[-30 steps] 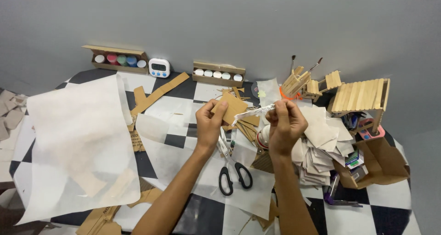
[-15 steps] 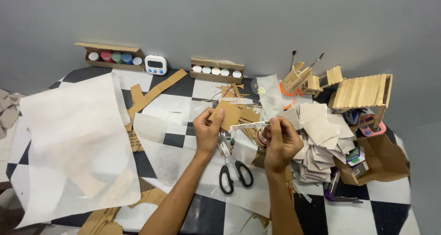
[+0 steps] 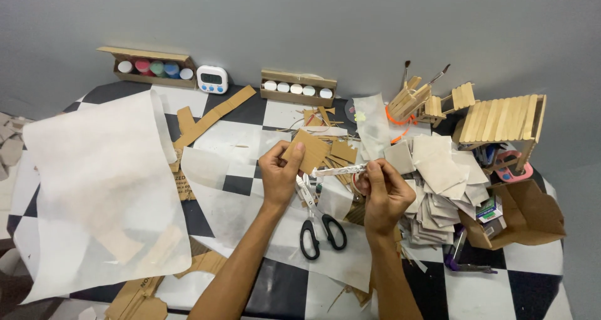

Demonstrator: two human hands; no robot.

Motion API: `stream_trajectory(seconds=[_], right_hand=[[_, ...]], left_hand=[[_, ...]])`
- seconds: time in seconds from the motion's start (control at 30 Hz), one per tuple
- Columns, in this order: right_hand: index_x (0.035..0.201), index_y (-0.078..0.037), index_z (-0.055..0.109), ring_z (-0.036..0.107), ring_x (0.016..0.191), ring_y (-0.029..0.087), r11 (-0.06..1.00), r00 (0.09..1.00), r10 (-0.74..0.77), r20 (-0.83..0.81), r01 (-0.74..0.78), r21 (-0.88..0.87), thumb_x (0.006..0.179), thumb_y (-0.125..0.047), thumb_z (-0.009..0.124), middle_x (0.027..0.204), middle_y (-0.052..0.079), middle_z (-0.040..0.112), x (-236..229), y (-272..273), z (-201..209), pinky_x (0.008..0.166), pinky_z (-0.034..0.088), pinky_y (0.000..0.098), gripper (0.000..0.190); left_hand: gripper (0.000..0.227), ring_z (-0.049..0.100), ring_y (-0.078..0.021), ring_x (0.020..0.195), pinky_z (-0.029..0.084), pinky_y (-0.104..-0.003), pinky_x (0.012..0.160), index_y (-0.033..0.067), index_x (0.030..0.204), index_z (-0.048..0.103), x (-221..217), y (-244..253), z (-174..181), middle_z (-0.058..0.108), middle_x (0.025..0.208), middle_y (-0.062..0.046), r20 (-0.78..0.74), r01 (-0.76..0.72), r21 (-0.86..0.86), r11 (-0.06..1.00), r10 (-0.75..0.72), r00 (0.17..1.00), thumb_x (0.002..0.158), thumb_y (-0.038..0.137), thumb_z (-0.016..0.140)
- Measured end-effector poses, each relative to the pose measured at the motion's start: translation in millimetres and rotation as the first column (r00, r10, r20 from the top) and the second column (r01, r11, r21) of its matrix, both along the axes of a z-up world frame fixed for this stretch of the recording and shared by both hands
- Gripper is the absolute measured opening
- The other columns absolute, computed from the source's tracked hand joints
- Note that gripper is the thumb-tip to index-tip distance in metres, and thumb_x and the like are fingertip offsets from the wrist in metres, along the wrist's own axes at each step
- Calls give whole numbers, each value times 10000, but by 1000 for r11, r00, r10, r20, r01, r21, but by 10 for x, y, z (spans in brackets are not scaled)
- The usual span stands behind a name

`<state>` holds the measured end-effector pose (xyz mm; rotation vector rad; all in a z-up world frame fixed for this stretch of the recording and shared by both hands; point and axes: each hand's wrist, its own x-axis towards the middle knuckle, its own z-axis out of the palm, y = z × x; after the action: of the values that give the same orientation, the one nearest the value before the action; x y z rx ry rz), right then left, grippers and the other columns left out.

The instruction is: Crafting a miniature model using cardboard, popsicle sticks, and glue.

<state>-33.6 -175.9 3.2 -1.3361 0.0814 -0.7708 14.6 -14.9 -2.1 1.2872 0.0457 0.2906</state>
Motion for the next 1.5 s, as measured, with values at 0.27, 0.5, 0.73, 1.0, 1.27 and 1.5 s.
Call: stream_trajectory(seconds=[0.27, 0.5, 0.73, 1.0, 1.27, 1.5], right_hand=[[916, 77, 677, 485, 542, 140, 998, 998, -68, 5, 68, 3, 1003, 39, 657, 641, 108, 498, 20, -3, 75, 450, 428, 297, 97], [898, 92, 686, 462, 477, 166, 996, 999, -49, 23, 50, -76, 979, 47, 679, 569, 135, 481, 20, -14, 90, 411, 414, 306, 93], [910, 83, 661, 470, 509, 154, 992, 991, -120, 57, 118, 40, 1000, 47, 653, 631, 122, 478, 32, -13, 72, 430, 407, 303, 97], [975, 75, 657, 480, 568, 151, 961, 976, -220, 4, 216, 173, 1012, 25, 664, 700, 130, 510, 42, -19, 59, 474, 431, 284, 62], [1016, 28, 626, 470, 638, 133, 951, 965, -262, -18, 261, 167, 1065, -51, 652, 760, 100, 497, -136, -296, 327, 532, 435, 255, 97], [1035, 68, 615, 419, 600, 141, 976, 976, -216, 24, 215, 32, 1068, -6, 645, 738, 118, 477, -148, -566, 273, 510, 412, 274, 87]], left_hand=[[223, 574, -116, 395, 444, -215, 394, 38, 758, 712, 0, -12, -40, 579, 466, -89, -4, 6, -12, 1000, -6, 1000, 921, 188, 737], [220, 582, -122, 401, 449, -221, 394, 23, 756, 706, 32, -24, -66, 583, 474, -97, -5, 3, -42, 999, -3, 1000, 922, 166, 733], [233, 575, -126, 394, 446, -224, 397, 27, 748, 708, 14, -28, -23, 574, 457, -96, -18, 3, -49, 999, -4, 1000, 918, 182, 741], [232, 549, -104, 386, 433, -211, 400, 48, 747, 708, -13, -46, -20, 558, 431, -86, -14, 20, -31, 999, -20, 1000, 922, 197, 737], [233, 560, -111, 386, 431, -213, 399, 50, 741, 701, -15, -32, -18, 568, 440, -87, -1, 12, -27, 1000, -12, 1000, 927, 188, 727], [237, 559, -109, 395, 428, -212, 408, 61, 739, 694, -27, 14, 6, 564, 441, -81, -16, -11, -3, 1000, 11, 1000, 924, 205, 727]])
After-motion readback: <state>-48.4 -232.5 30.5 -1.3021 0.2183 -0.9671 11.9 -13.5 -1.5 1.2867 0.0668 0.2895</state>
